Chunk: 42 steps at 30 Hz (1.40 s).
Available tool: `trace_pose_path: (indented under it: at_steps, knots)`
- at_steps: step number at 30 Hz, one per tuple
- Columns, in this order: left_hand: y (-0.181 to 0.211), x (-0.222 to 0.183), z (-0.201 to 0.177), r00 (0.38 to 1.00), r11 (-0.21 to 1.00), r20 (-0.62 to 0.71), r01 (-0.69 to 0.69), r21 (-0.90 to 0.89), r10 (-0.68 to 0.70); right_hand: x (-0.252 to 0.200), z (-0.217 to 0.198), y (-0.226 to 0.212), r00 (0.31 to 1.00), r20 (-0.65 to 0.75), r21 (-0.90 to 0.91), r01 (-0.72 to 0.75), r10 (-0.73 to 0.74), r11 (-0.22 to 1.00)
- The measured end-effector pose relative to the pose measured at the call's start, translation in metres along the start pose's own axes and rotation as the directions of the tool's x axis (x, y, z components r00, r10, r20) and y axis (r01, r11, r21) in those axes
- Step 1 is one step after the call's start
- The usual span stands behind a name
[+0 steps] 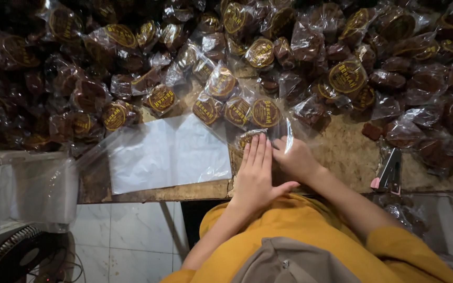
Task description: The person places several individually wrapped bakery items into a larger plastic bag and secures the top with a stapler.
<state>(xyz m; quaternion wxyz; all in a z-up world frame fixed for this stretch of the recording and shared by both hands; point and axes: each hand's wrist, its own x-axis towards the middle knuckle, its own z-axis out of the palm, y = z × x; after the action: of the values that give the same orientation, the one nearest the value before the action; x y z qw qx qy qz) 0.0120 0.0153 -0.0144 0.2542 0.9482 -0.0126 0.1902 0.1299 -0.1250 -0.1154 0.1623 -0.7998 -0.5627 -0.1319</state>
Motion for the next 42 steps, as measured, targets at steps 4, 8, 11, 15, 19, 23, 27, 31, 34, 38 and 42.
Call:
trace_pose_path:
  at_steps: [4,8,11,15,19,23,27,31,34,38,42]
  knots:
    - [-0.009,0.007,-0.016,0.996,0.996,0.045,0.076,0.042,-0.078,0.004,-0.024,0.005,0.99,0.034,0.086,0.13,-0.134,0.988]
    - [-0.007,0.007,-0.004,0.996,0.993,0.028,0.083,0.088,-0.086,0.005,0.018,0.004,0.986,0.117,0.0,0.12,-0.12,0.993]
    - [-0.003,0.006,-0.005,0.991,0.987,0.055,0.112,0.115,-0.119,0.007,0.024,-0.013,0.99,0.138,-0.116,0.008,0.008,0.993]
    - [-0.005,0.011,-0.004,0.984,0.984,0.073,0.155,0.086,-0.161,0.012,0.007,-0.013,0.995,0.093,-0.112,-0.021,0.032,0.993]
    - [-0.009,0.009,0.001,0.983,0.979,0.056,0.17,0.116,-0.177,0.023,-0.01,0.005,0.998,0.035,-0.111,-0.04,0.044,0.993]
    - [-0.009,0.014,0.002,0.986,0.981,0.05,0.154,0.12,-0.161,-0.004,0.059,0.037,0.97,0.145,-0.279,-0.151,0.197,0.948]
    - [-0.009,0.011,0.001,0.986,0.98,0.047,0.154,0.126,-0.161,0.014,0.056,0.04,0.957,0.109,-0.263,-0.233,0.269,0.936]
    - [-0.008,0.017,-0.004,0.99,0.983,0.006,0.138,0.123,-0.14,0.044,0.034,0.047,0.976,-0.014,-0.283,-0.214,0.219,0.935]
    - [-0.009,0.015,-0.007,0.983,0.981,0.088,0.149,0.124,-0.161,0.051,0.004,0.029,0.845,0.173,0.113,-0.528,0.506,0.842]
    - [-0.012,0.017,-0.007,0.98,0.984,0.099,0.166,0.072,-0.172,0.036,0.02,0.007,0.946,0.07,-0.216,-0.295,0.316,0.931]
    - [-0.01,0.012,-0.01,0.978,0.984,0.128,0.174,-0.042,-0.167,0.053,-0.005,0.0,0.908,0.307,-0.062,-0.281,0.286,0.958]
